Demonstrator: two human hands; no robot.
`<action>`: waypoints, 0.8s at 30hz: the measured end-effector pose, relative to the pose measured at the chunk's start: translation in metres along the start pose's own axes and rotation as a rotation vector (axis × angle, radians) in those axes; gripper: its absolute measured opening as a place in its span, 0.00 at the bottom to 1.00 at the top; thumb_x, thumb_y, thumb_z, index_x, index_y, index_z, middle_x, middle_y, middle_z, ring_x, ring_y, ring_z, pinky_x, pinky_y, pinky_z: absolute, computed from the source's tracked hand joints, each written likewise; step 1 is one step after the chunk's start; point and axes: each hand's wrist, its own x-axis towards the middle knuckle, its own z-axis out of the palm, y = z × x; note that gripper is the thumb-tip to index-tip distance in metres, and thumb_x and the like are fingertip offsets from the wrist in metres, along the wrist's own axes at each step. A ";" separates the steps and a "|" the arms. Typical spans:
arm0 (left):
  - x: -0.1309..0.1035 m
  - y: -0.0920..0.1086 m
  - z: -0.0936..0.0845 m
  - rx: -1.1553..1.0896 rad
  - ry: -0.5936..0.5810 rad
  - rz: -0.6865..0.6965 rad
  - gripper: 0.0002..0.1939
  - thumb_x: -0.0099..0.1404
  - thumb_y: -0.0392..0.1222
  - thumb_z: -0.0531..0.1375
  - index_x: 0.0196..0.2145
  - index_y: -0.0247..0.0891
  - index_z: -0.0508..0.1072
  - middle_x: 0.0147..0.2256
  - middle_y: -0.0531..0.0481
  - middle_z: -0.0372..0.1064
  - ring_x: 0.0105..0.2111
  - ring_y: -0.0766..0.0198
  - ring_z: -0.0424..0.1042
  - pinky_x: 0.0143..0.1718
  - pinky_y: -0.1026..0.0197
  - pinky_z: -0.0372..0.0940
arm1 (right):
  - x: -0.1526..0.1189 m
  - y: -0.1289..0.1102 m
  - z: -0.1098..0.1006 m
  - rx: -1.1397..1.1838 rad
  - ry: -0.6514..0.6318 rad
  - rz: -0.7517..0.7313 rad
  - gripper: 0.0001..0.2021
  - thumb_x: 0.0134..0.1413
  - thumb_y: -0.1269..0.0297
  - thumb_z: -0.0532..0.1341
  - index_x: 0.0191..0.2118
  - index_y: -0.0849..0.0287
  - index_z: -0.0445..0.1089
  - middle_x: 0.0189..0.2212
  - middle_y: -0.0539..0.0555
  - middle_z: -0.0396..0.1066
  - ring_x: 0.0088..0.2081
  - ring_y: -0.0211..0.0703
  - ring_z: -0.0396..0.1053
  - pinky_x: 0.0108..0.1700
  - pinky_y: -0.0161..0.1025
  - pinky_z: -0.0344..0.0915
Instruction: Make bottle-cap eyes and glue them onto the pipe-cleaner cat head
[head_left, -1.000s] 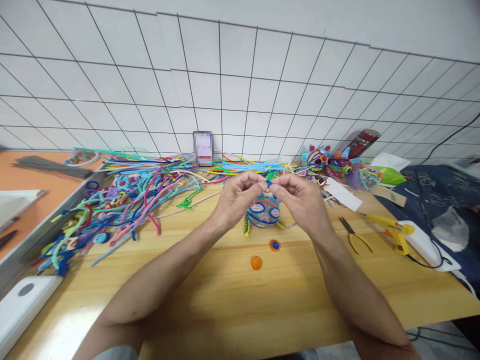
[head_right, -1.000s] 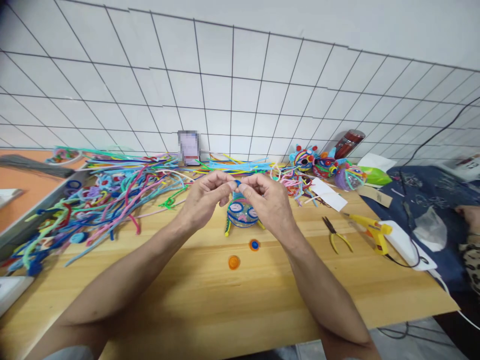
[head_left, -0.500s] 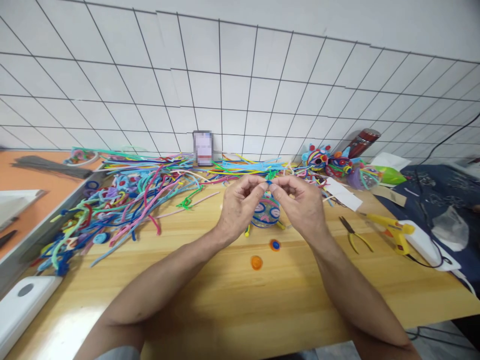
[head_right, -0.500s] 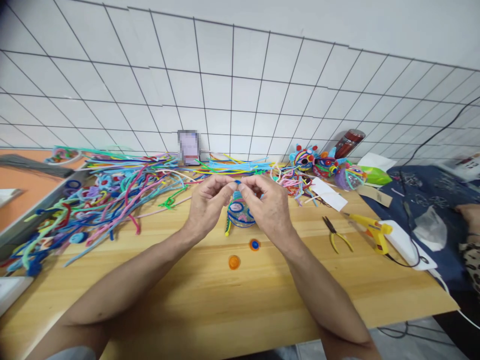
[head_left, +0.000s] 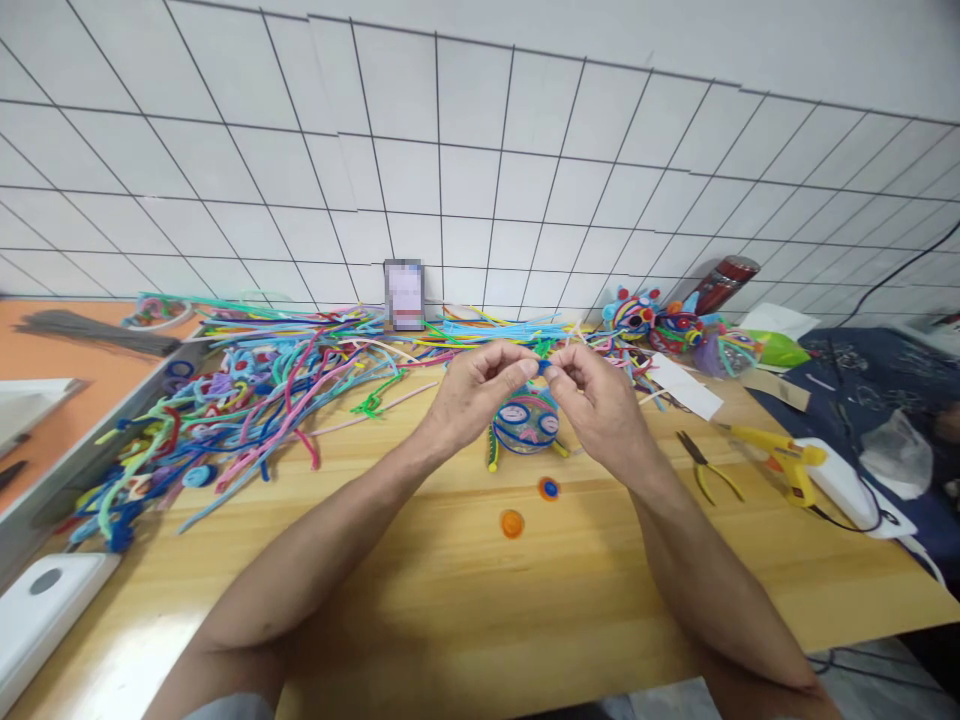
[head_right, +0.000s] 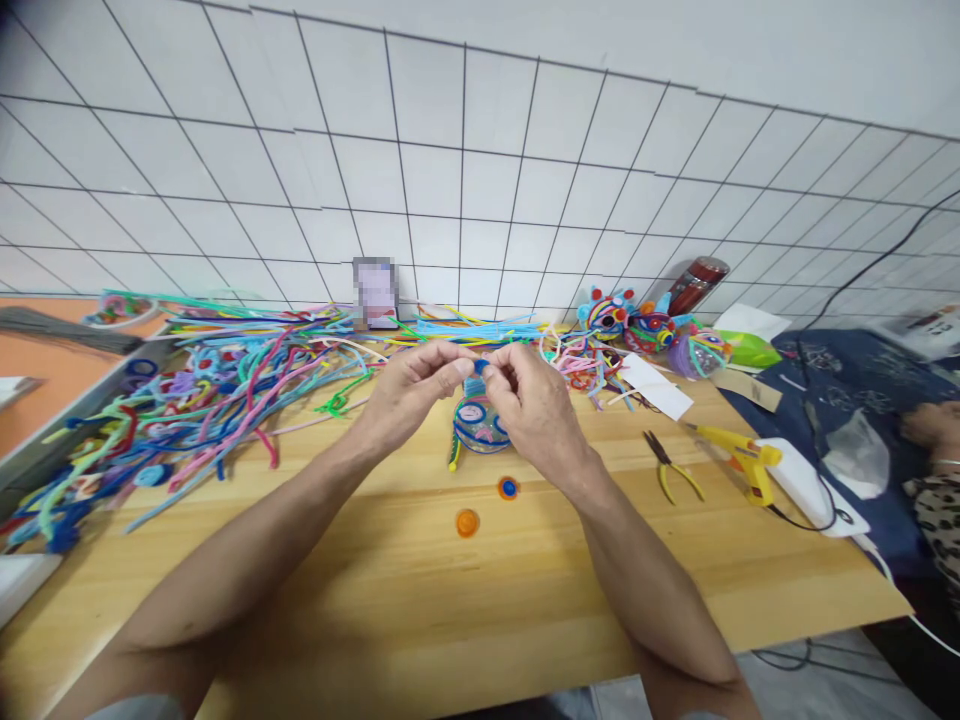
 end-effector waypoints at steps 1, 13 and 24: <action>0.002 0.002 -0.004 0.019 -0.043 0.007 0.18 0.66 0.56 0.70 0.37 0.37 0.81 0.33 0.49 0.79 0.32 0.64 0.73 0.36 0.62 0.69 | 0.000 0.001 -0.002 -0.030 -0.013 -0.024 0.07 0.66 0.64 0.58 0.33 0.53 0.65 0.26 0.47 0.68 0.28 0.41 0.63 0.34 0.40 0.58; -0.002 0.009 -0.005 0.351 -0.050 0.116 0.06 0.65 0.37 0.61 0.33 0.38 0.79 0.26 0.55 0.72 0.24 0.69 0.64 0.29 0.65 0.58 | -0.004 0.007 0.002 -0.359 -0.031 -0.247 0.07 0.71 0.68 0.56 0.38 0.53 0.68 0.37 0.57 0.74 0.37 0.48 0.71 0.38 0.43 0.62; -0.004 -0.004 0.009 0.112 0.143 0.028 0.07 0.63 0.44 0.66 0.32 0.37 0.79 0.23 0.55 0.68 0.23 0.69 0.60 0.26 0.64 0.56 | -0.002 -0.004 0.001 -0.027 0.066 -0.021 0.05 0.63 0.66 0.62 0.34 0.54 0.72 0.30 0.50 0.76 0.30 0.41 0.69 0.36 0.40 0.64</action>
